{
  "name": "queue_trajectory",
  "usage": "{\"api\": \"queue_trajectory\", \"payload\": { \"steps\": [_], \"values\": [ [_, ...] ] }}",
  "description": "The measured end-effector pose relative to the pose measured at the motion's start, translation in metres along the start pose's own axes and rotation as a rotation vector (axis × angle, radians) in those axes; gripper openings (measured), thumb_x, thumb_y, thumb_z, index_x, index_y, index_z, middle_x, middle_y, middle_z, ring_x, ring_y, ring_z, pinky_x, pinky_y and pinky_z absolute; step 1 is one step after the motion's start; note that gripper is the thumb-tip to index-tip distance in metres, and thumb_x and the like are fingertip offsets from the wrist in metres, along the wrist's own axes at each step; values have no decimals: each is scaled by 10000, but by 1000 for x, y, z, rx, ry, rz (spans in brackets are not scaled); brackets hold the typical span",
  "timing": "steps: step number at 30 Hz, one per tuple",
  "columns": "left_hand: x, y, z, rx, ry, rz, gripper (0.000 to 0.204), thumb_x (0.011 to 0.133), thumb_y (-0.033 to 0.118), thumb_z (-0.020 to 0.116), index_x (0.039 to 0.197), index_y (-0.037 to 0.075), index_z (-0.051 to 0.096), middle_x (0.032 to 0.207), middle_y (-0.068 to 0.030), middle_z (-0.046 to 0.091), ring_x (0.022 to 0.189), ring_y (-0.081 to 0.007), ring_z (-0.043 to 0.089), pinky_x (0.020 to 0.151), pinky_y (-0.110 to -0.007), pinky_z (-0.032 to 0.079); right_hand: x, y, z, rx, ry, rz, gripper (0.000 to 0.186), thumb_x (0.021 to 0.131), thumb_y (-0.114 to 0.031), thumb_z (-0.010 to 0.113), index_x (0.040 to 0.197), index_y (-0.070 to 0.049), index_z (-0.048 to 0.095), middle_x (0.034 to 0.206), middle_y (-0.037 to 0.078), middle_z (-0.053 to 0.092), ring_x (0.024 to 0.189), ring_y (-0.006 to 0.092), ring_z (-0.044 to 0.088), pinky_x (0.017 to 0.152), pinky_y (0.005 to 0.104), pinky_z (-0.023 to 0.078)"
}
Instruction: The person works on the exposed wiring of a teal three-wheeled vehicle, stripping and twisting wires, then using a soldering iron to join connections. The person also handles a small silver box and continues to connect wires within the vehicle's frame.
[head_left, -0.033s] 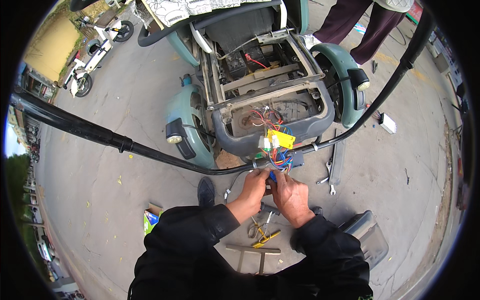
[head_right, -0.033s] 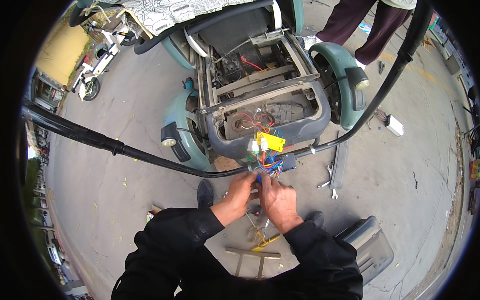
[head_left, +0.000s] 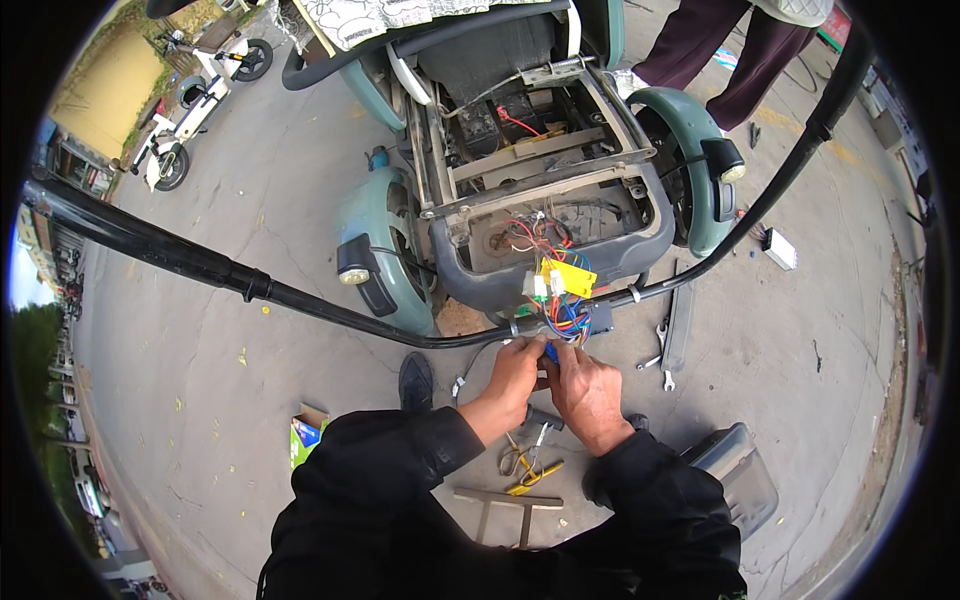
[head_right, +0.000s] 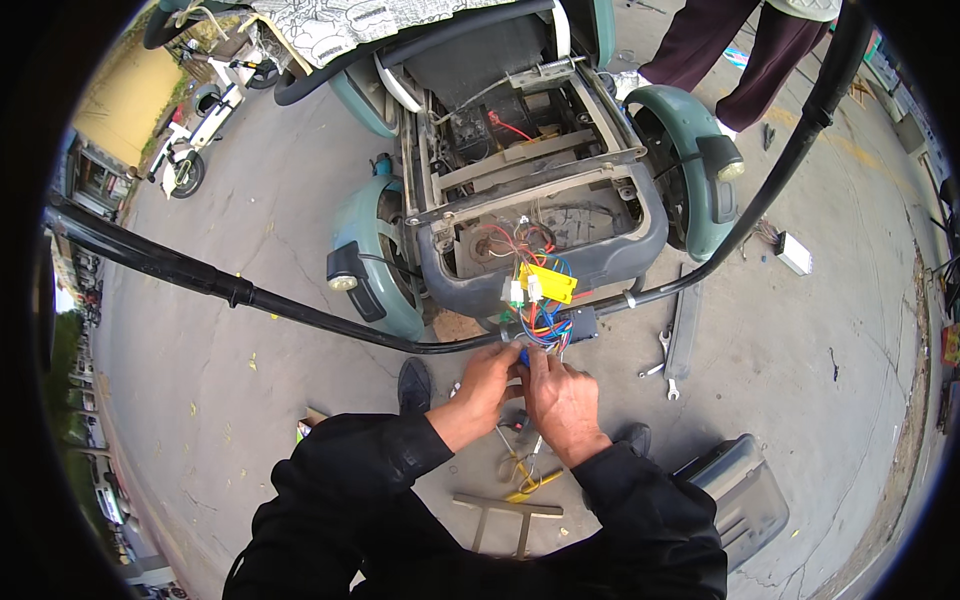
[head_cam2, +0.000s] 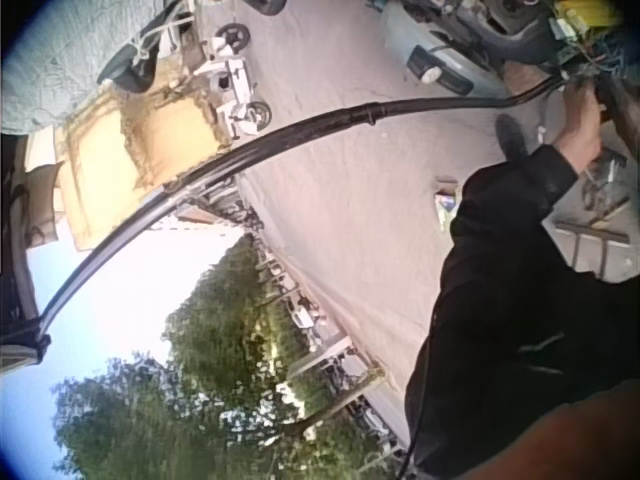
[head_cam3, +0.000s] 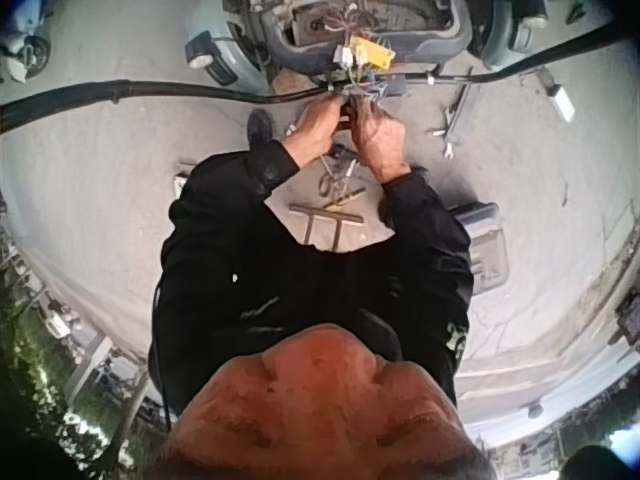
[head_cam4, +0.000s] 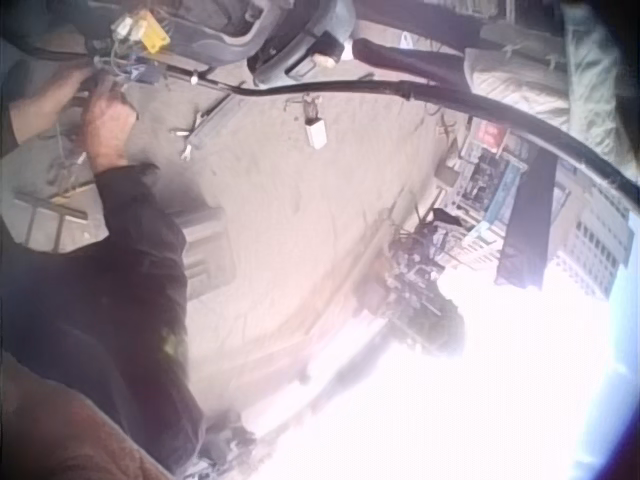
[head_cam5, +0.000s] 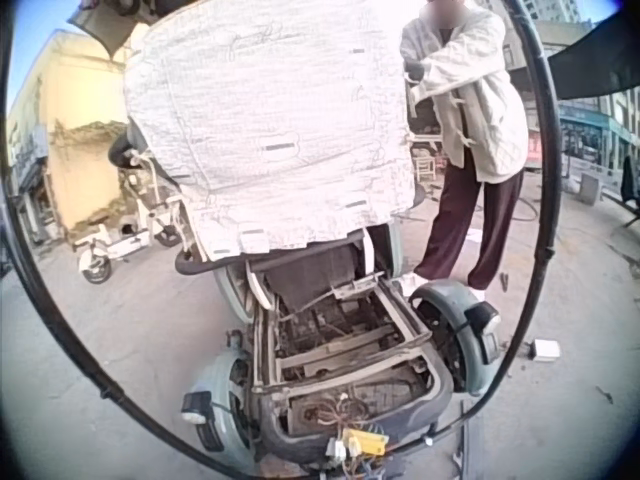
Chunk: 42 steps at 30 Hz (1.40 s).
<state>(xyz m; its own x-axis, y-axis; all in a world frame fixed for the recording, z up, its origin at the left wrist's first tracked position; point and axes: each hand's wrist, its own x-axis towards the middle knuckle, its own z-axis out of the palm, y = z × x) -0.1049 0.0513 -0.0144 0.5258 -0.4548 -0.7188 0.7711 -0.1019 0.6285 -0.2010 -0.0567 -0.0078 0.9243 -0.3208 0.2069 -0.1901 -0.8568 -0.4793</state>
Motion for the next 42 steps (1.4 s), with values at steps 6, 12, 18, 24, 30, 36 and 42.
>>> {"api": "queue_trajectory", "payload": {
  "steps": [6, 12, 18, 24, 30, 36, 42],
  "values": [
    [2, -4, 1, -31, -3, 27, 228, 1114, 296, 593, 1138, 79, 658, 1016, -25, 649, 919, -148, 632, 814, -388, 578, 3, -2, 3, -10, 22, -13, 202, 998, -172, 726, 1154, -62, 659, 822, 138, 725, 686, 338, 730, 569, 441, 562],
    [4, -3, -1, -11, -9, 3, 237, 1120, 307, 573, 1167, 87, 650, 1065, -27, 655, 983, -146, 635, 839, -408, 564, 2, 1, 8, -44, -23, 2, 218, 976, -203, 735, 1104, -78, 610, 836, 128, 714, 684, 352, 731, 569, 445, 571],
    [3, -1, -4, 14, -7, 10, 216, 1122, 313, 587, 1192, 117, 646, 1114, -13, 694, 1044, -142, 667, 850, -415, 566, -1, 5, 12, -88, -34, -14, 210, 946, -161, 727, 1080, -76, 589, 809, 108, 695, 668, 313, 732, 564, 428, 576],
    [4, -2, -2, -6, -14, 24, 189, 1123, 280, 592, 1175, 110, 654, 1087, -15, 706, 990, -150, 688, 829, -400, 578, -3, 9, 11, -132, 1, -66, 115, 967, -146, 643, 998, -96, 544, 785, 82, 671, 628, 254, 734, 519, 387, 573],
    [6, -4, -4, -8, -29, 29, 180, 1120, 274, 602, 1154, 106, 658, 1075, -18, 705, 977, -147, 684, 821, -394, 579, -2, 7, 10, -170, 7, -73, 125, 946, -152, 657, 967, -103, 544, 762, 67, 660, 630, 243, 731, 520, 375, 571],
    [8, -2, -2, -27, -19, 22, 185, 1115, 287, 616, 1128, 107, 659, 1056, -11, 697, 953, -136, 672, 790, -372, 556, 0, 1, 12, -163, -28, -17, 187, 916, -152, 725, 987, -80, 567, 755, 88, 679, 667, 281, 730, 570, 420, 572],
    [11, 4, 1, -101, -16, 19, 175, 1082, 263, 637, 1081, 90, 663, 949, -21, 661, 865, -149, 639, 764, -340, 524, 7, -8, 16, -193, -21, 16, 197, 870, -106, 709, 982, -58, 553, 777, 120, 685, 690, 296, 736, 577, 423, 577]
  ]
}}
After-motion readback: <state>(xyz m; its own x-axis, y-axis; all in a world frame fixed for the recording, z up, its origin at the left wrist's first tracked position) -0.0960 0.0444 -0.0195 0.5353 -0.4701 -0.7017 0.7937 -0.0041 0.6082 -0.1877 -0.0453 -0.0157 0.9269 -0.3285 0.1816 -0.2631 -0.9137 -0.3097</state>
